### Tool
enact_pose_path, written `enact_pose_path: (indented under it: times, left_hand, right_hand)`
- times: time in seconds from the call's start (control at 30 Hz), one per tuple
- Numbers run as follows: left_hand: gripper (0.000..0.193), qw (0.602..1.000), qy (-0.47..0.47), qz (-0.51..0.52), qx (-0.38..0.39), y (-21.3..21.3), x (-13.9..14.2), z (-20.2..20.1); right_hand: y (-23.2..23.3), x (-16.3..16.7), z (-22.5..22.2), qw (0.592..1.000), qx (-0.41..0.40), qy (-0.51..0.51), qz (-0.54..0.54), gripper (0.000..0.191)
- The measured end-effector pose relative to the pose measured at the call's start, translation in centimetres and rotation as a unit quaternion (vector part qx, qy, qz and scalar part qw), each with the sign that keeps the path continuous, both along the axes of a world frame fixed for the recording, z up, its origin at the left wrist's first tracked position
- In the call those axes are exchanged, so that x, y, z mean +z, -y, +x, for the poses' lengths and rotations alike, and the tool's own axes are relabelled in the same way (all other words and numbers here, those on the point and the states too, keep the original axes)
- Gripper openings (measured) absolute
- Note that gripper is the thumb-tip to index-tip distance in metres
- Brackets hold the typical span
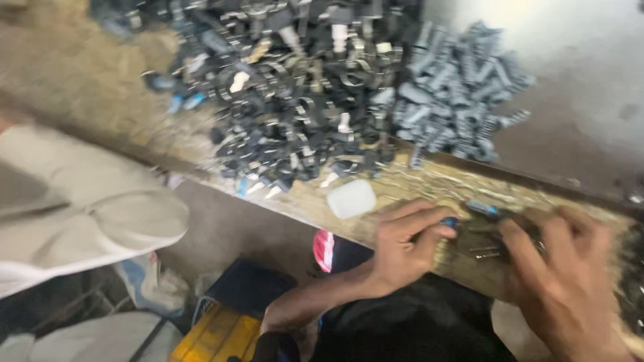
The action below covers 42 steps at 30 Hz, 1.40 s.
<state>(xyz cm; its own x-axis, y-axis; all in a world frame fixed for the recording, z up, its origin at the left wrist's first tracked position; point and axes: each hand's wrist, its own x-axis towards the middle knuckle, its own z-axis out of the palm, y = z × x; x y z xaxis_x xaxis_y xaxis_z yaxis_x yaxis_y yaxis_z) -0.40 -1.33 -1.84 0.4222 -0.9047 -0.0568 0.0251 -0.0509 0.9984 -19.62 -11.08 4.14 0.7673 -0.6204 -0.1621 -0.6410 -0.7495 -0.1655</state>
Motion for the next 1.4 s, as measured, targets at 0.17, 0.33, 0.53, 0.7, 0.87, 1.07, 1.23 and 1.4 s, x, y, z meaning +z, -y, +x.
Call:
enact_pose_path:
  times: [0.17,0.33,0.53,0.7,0.87,1.07,1.23,1.4]
  left_hand:
    - [0.025,0.992,-0.107,-0.038,-0.061,0.8,-1.6,-0.7]
    - [0.015,0.987,-0.092,-0.072,-0.113,1.1,-1.0,-1.7]
    - [0.012,0.981,-0.097,-0.084,-0.148,1.4,0.2,-3.0]
    - [0.013,0.987,-0.055,-0.048,-0.146,1.8,-0.5,-3.4]
    - [0.014,0.970,-0.013,-0.012,-0.243,2.9,-1.2,-2.2]
    - [0.013,0.975,-0.022,-0.011,-0.219,2.5,-2.2,-2.3]
    - [0.017,0.974,-0.034,0.015,-0.222,3.5,-2.3,-2.1]
    - [0.017,0.952,0.098,-0.051,-0.284,4.2,-0.5,-0.1]
  right_hand:
    - [0.2,-6.7,-8.5,0.916,-0.126,0.302,0.231,0.009]
    - [-1.6,-10.7,-14.5,0.804,-0.273,0.379,0.369,0.009]
    - [-2.0,-8.8,-13.3,0.924,-0.193,0.263,0.198,0.004]
    - [-0.7,-4.9,-8.6,0.971,-0.127,0.167,0.120,0.011]
    - [0.1,-2.0,-6.2,0.978,0.104,0.176,-0.026,0.035]
    - [-0.5,-4.4,-7.1,0.973,0.005,0.231,0.022,0.030]
    - [-0.4,-3.0,-6.3,0.985,0.046,0.167,-0.014,0.028]
    - [0.4,1.7,-2.6,0.984,0.117,0.126,-0.041,0.029]
